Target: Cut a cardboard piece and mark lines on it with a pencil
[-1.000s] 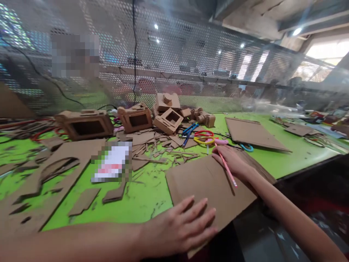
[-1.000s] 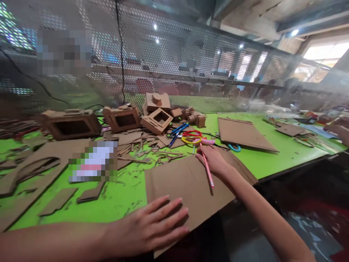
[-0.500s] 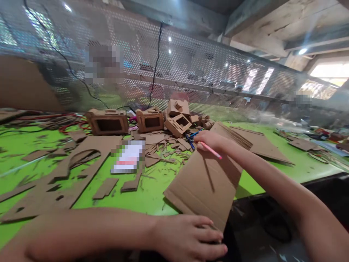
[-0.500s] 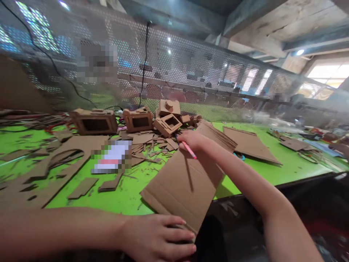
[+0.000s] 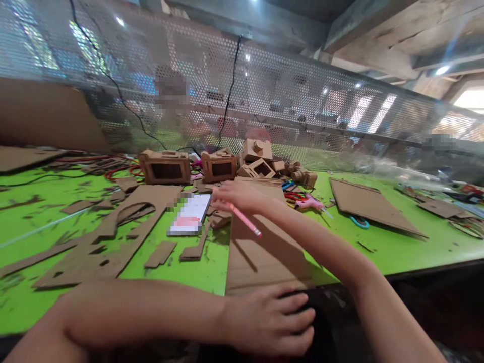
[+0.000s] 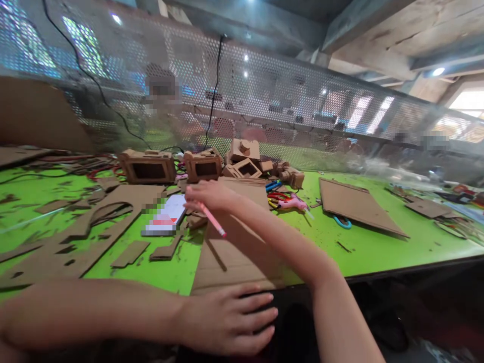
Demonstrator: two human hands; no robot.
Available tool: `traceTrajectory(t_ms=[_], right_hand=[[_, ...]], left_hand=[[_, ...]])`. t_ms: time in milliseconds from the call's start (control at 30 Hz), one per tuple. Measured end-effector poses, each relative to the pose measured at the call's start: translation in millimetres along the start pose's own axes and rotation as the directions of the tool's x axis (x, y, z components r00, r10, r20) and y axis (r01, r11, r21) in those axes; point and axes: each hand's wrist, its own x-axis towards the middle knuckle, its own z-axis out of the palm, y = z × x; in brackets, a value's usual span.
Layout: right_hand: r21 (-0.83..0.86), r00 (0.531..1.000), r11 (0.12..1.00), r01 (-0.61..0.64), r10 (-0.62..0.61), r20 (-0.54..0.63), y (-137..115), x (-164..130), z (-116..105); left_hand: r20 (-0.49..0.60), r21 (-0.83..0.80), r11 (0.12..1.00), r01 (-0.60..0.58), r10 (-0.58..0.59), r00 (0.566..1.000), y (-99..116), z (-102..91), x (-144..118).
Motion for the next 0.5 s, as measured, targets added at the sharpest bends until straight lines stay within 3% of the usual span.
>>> traceTrajectory(t_ms=[67, 100, 167, 233, 267, 367, 500], right_hand=[[0.235, 0.959, 0.960, -0.153, 0.201, -0.200, 2.5, -21.1, -6.2], [0.365, 0.901, 0.907, -0.210, 0.325, -0.288, 3.3, -36.0, -9.1], [0.564, 0.731, 0.776, -0.283, 0.555, -0.397, 1.5, -70.3, -12.6], [0.692, 0.601, 0.650, -0.314, 0.700, -0.386, -5.4, -104.5, -10.9], [0.760, 0.573, 0.566, -0.319, 0.754, -0.321, -10.2, -119.2, -7.7], [0.865, 0.573, 0.362, -0.346, 0.812, -0.111, -24.7, -147.2, 9.1], [0.922, 0.539, 0.197, -0.333, 0.842, 0.015, -33.2, -148.1, 32.6]], left_hand=[[0.064, 0.083, 0.992, 0.098, -0.103, 0.993, 1.9, -1.4, 0.4], [0.099, 0.141, 0.979, 0.147, -0.161, 0.982, 3.7, -2.2, 0.5], [0.150, 0.249, 0.944, 0.215, -0.257, 0.955, 9.1, -3.6, 0.6], [0.181, 0.316, 0.918, 0.240, -0.307, 0.934, 15.7, -4.3, 0.4], [0.185, 0.339, 0.910, 0.238, -0.313, 0.932, 19.0, -4.5, 0.1], [0.182, 0.405, 0.891, 0.204, -0.297, 0.937, 27.2, -4.6, -1.6], [0.204, 0.437, 0.884, 0.165, -0.276, 0.939, 30.3, -5.3, -3.9]])
